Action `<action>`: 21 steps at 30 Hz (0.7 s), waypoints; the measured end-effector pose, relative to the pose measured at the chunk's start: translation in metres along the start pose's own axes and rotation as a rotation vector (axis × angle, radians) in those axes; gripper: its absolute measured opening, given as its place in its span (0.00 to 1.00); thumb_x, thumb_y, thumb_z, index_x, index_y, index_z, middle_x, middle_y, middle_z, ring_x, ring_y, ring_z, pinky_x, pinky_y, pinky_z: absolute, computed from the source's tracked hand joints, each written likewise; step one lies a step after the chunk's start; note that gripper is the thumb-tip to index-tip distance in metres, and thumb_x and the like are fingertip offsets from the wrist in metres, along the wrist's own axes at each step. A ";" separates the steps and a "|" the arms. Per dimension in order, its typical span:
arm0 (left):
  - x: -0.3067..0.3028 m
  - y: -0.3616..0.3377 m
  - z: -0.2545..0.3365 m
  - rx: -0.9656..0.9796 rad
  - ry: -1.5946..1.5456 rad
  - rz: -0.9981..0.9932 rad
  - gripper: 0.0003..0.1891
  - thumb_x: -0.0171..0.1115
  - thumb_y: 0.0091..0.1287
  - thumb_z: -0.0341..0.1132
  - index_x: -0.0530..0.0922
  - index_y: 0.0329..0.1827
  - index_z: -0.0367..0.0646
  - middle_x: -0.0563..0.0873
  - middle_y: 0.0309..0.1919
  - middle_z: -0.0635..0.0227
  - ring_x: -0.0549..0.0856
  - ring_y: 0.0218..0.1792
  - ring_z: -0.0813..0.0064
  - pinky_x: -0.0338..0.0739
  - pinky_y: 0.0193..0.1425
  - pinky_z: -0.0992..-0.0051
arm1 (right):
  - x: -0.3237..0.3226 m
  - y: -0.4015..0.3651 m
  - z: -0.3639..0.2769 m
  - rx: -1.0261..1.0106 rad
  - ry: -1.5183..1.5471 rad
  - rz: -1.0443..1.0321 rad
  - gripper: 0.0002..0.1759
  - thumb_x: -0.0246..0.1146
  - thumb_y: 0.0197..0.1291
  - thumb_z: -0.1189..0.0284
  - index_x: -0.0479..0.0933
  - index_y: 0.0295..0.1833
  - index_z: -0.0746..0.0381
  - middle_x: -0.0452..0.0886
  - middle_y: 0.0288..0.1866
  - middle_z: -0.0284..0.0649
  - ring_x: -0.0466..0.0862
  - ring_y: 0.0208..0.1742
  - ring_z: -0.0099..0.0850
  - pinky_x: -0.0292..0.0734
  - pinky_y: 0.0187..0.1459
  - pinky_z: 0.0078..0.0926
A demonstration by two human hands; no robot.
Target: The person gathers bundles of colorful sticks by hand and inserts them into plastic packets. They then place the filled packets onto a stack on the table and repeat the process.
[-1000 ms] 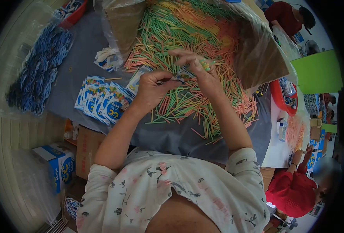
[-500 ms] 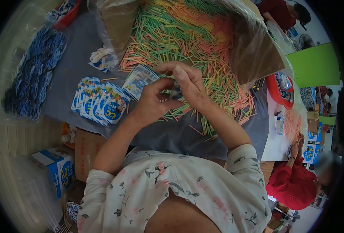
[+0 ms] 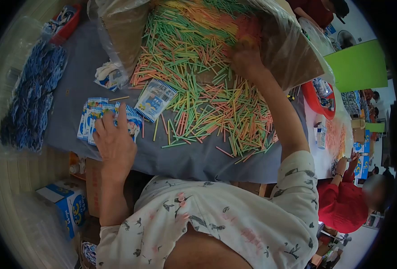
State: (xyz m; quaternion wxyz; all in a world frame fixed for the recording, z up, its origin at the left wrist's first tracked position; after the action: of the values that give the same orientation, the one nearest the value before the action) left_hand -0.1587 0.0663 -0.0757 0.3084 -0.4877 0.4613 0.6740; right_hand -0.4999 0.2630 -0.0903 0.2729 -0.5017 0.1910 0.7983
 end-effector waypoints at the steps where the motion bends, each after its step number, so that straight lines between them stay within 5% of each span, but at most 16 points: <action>1: -0.002 0.008 0.008 0.011 0.013 0.044 0.25 0.64 0.55 0.25 0.77 0.60 0.40 0.75 0.49 0.60 0.74 0.49 0.54 0.71 0.49 0.56 | 0.006 0.007 -0.001 -0.010 0.006 -0.003 0.28 0.61 0.57 0.67 0.74 0.66 0.55 0.70 0.67 0.47 0.66 0.71 0.44 0.64 0.61 0.60; 3: 0.004 0.027 0.032 0.077 -0.112 0.018 0.23 0.65 0.55 0.26 0.77 0.57 0.38 0.76 0.47 0.58 0.75 0.48 0.55 0.73 0.50 0.58 | 0.018 0.024 0.000 0.069 -0.042 0.065 0.26 0.58 0.56 0.71 0.76 0.63 0.55 0.80 0.53 0.44 0.74 0.64 0.40 0.70 0.56 0.51; 5: 0.022 0.042 0.050 0.146 -0.236 -0.006 0.21 0.65 0.55 0.26 0.77 0.55 0.37 0.77 0.46 0.57 0.77 0.47 0.55 0.75 0.51 0.60 | 0.020 0.039 0.001 0.053 -0.048 0.050 0.25 0.57 0.57 0.71 0.76 0.62 0.55 0.82 0.51 0.44 0.77 0.59 0.41 0.71 0.54 0.51; 9: 0.065 0.047 0.061 0.263 -0.024 -0.065 0.12 0.63 0.51 0.26 0.80 0.39 0.33 0.77 0.39 0.57 0.79 0.42 0.60 0.79 0.35 0.67 | 0.022 0.035 -0.003 0.097 0.035 0.040 0.20 0.57 0.57 0.73 0.78 0.56 0.55 0.85 0.45 0.45 0.84 0.47 0.44 0.75 0.48 0.50; 10: 0.066 0.044 0.063 0.313 -0.023 -0.012 0.10 0.64 0.49 0.26 0.81 0.34 0.31 0.77 0.35 0.57 0.79 0.41 0.62 0.79 0.27 0.71 | 0.021 0.026 -0.004 0.086 0.037 0.035 0.20 0.57 0.57 0.73 0.78 0.56 0.55 0.85 0.45 0.45 0.84 0.47 0.44 0.75 0.48 0.50; 12: 0.068 0.041 0.058 0.308 -0.099 0.048 0.09 0.63 0.50 0.27 0.81 0.33 0.32 0.77 0.34 0.57 0.79 0.40 0.62 0.80 0.27 0.70 | 0.016 0.011 0.000 0.166 0.352 0.082 0.18 0.59 0.56 0.72 0.79 0.54 0.56 0.85 0.44 0.47 0.84 0.48 0.47 0.77 0.46 0.51; 19: 0.065 0.046 0.062 0.253 -0.161 0.224 0.05 0.60 0.51 0.26 0.78 0.28 0.34 0.79 0.30 0.58 0.79 0.35 0.60 0.81 0.28 0.68 | 0.022 0.006 -0.002 0.144 0.334 0.225 0.19 0.60 0.59 0.67 0.77 0.58 0.54 0.85 0.44 0.51 0.85 0.45 0.51 0.79 0.46 0.49; 21: 0.071 0.048 0.067 0.253 -0.107 0.202 0.04 0.60 0.51 0.26 0.77 0.27 0.35 0.78 0.29 0.59 0.79 0.35 0.60 0.81 0.28 0.67 | 0.010 0.009 -0.004 0.203 0.464 0.199 0.18 0.63 0.58 0.67 0.78 0.54 0.58 0.84 0.38 0.52 0.84 0.43 0.52 0.79 0.42 0.49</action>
State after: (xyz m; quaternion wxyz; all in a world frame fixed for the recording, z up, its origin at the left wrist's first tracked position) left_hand -0.2492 0.1072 -0.1204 0.3222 -0.3597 0.5722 0.6629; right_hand -0.5065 0.2562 -0.1004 0.1909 -0.6201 0.3756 0.6618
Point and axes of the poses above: each hand's wrist, its own y-axis towards the middle knuckle, its own x-axis out of the palm, z = x × y, the point moved 4 cm from there along y, towards the middle knuckle
